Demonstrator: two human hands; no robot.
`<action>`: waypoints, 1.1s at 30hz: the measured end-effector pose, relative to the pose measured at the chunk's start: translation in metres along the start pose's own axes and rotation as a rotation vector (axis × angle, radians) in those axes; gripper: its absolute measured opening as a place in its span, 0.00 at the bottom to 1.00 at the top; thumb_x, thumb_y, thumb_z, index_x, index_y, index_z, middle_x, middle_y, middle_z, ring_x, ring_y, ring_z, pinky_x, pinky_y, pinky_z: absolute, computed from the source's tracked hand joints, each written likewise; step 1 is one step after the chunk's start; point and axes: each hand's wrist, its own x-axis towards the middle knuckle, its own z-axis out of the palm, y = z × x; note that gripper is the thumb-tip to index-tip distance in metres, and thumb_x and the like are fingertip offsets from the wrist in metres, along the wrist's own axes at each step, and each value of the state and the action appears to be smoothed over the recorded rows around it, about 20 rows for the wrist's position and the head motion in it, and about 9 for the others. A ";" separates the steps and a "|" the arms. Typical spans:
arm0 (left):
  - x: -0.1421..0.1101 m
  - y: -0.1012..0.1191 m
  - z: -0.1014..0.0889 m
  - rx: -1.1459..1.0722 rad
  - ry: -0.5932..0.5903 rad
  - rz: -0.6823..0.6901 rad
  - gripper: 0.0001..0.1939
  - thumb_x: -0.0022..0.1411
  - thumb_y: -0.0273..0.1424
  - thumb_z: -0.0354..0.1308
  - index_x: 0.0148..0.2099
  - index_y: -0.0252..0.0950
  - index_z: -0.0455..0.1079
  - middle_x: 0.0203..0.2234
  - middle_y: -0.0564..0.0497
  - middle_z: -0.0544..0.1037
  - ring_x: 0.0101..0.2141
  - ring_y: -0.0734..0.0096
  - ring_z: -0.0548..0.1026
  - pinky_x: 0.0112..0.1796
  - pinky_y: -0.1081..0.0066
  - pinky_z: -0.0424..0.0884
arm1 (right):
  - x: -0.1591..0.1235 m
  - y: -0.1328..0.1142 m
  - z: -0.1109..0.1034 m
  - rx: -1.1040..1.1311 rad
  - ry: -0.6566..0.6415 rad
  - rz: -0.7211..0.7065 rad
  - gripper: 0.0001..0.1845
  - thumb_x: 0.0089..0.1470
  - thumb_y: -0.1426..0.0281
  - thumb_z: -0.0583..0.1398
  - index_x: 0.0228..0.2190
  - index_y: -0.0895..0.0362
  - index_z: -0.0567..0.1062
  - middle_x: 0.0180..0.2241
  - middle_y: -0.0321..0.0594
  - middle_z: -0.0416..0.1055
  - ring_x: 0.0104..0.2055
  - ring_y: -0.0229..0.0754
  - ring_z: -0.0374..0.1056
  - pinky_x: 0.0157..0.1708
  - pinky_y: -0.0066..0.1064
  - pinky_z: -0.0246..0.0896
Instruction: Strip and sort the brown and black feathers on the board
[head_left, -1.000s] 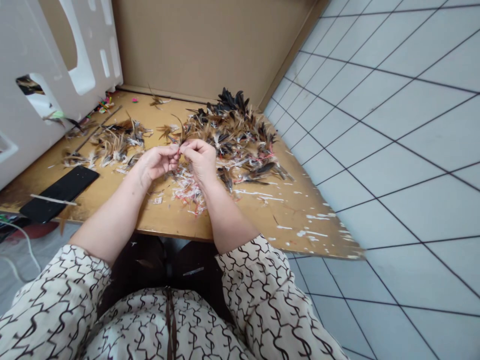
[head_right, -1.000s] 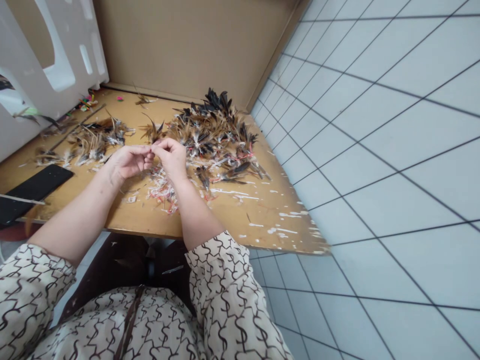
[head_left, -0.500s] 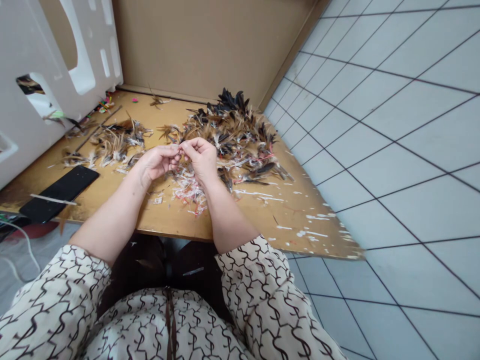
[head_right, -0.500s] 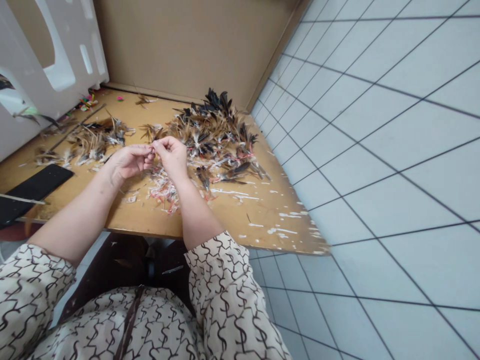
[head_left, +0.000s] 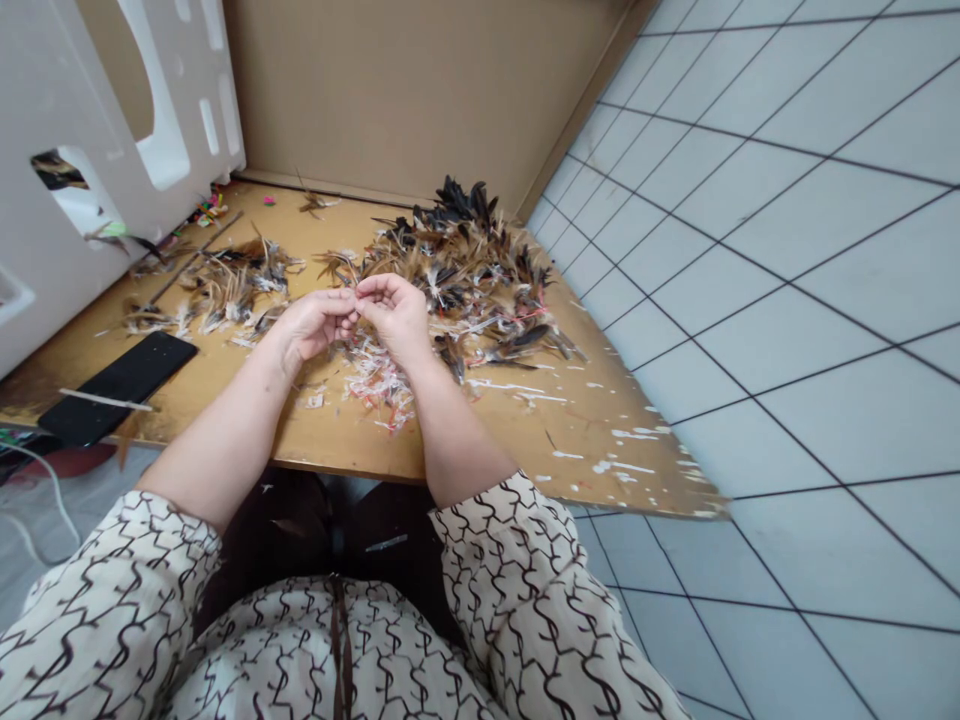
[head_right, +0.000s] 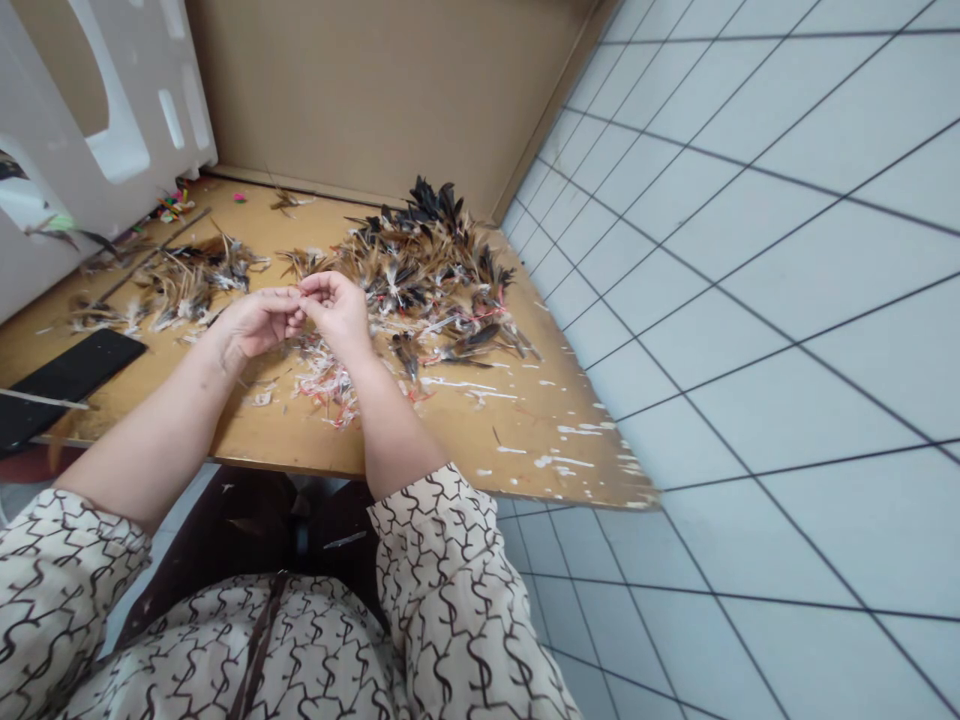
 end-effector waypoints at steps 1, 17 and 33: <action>0.000 0.000 0.000 -0.002 0.002 0.003 0.07 0.48 0.21 0.56 0.21 0.36 0.65 0.16 0.54 0.67 0.18 0.80 0.62 0.21 0.75 0.60 | 0.000 0.000 0.000 -0.014 -0.001 0.000 0.07 0.40 0.71 0.61 0.26 0.57 0.69 0.27 0.34 0.70 0.29 0.32 0.66 0.33 0.27 0.64; 0.000 -0.005 0.007 0.291 0.140 0.215 0.09 0.42 0.26 0.62 0.20 0.33 0.63 0.12 0.58 0.65 0.14 0.83 0.59 0.19 0.78 0.55 | 0.006 0.006 -0.002 0.027 0.078 0.064 0.03 0.41 0.72 0.59 0.23 0.59 0.68 0.20 0.30 0.66 0.23 0.30 0.61 0.26 0.24 0.60; 0.004 -0.017 0.006 0.706 0.324 0.585 0.04 0.44 0.28 0.56 0.26 0.33 0.69 0.16 0.57 0.69 0.19 0.78 0.63 0.24 0.75 0.60 | 0.006 0.012 0.004 0.053 0.145 0.194 0.04 0.40 0.77 0.58 0.20 0.59 0.67 0.16 0.27 0.63 0.18 0.27 0.58 0.21 0.21 0.57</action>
